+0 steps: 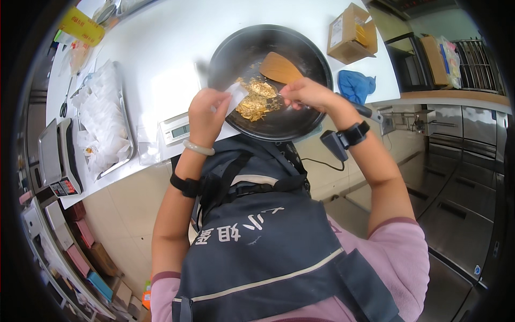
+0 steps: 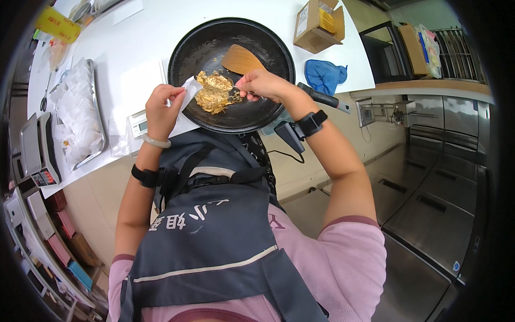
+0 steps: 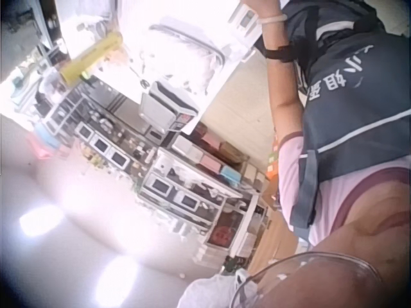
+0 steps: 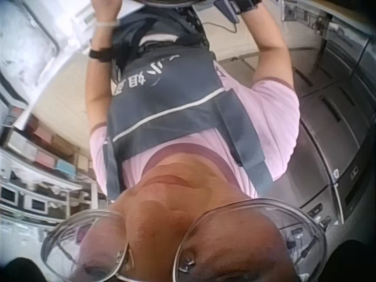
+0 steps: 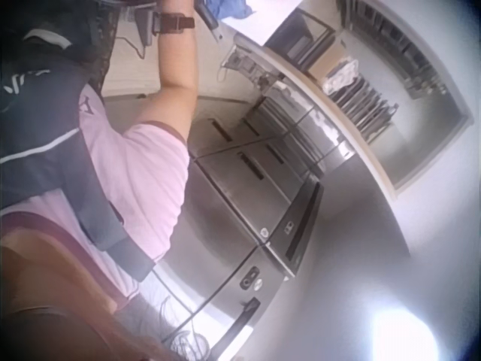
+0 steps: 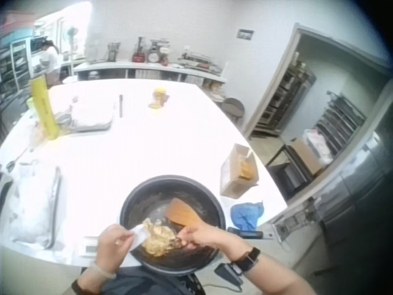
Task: The person prepares food in a frying pan by hand and using a wooden spatula, occasionally weighing ingredients on a scale.
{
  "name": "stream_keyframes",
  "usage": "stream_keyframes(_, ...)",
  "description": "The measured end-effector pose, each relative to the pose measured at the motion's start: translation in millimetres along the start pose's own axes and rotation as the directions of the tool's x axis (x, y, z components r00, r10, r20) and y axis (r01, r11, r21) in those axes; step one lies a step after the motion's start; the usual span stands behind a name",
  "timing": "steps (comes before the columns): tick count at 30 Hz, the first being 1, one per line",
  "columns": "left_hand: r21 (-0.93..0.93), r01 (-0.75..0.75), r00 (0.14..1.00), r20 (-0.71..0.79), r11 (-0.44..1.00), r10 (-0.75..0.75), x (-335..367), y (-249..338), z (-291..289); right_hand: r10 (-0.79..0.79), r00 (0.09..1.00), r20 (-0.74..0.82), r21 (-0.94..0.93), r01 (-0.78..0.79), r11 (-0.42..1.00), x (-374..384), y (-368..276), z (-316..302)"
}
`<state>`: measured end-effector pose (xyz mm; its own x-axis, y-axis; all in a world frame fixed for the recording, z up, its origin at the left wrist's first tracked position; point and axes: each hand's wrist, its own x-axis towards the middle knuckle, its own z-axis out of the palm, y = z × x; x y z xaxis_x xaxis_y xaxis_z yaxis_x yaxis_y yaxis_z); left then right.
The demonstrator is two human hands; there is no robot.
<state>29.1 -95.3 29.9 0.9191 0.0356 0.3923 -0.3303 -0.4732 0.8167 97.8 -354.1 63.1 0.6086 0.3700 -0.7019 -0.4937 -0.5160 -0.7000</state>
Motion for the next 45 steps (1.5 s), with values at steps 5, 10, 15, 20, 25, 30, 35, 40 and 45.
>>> stream_keyframes(5,0.029,-0.038,0.999,0.023,0.999,0.037,2.0,-7.6,18.9,-0.065,0.998,0.009,-0.045,0.066,0.997,-28.0,-21.0,-5.0)
stream_keyframes(10,-0.085,-0.012,0.999,0.045,0.996,0.015,-1.2,1.2,28.6,-0.092,0.996,0.013,-0.162,0.093,0.982,-32.7,-22.4,-8.2)
stream_keyframes(15,-0.125,0.022,0.998,0.066,0.992,-0.014,-7.9,5.2,34.0,-0.126,0.992,-0.008,-0.311,0.118,0.943,-36.7,-29.7,-9.3)
stream_keyframes(20,-0.112,0.026,0.997,0.081,0.993,-0.017,-12.8,2.5,36.7,-0.144,0.989,-0.014,-0.541,0.114,0.833,-40.1,-41.2,-9.3)
stream_keyframes(25,-0.12,-0.038,0.997,0.065,0.992,0.046,-11.1,8.6,43.7,-0.167,0.986,-0.004,-0.643,0.126,0.755,-39.5,-53.6,-2.2)
stream_keyframes(30,-0.085,-0.035,0.997,0.071,0.996,0.041,-14.2,8.3,53.5,-0.53,0.84,0.119,-0.991,0.131,-0.014,-52.8,-75.3,39.9)
stream_keyframes(35,0.006,0.008,0.994,0.112,1.0,-0.009,-11.5,10.8,54.2,-0.553,0.823,0.127,-0.992,0.115,-0.057,-71.4,-82.9,67.0)
stream_keyframes(40,-0.105,0.045,0.999,0.009,0.993,-0.044,-13.2,1.7,53.9,-0.65,0.759,0.029,-1.0,0.027,-0.014,-83.2,-72.2,62.7)
stream_keyframes(45,-0.132,0.1,0.995,0.025,0.986,-0.098,-9.7,2.1,51.2,-0.688,0.718,-0.109,-0.994,-0.081,0.072,-96.1,-68.5,47.5)
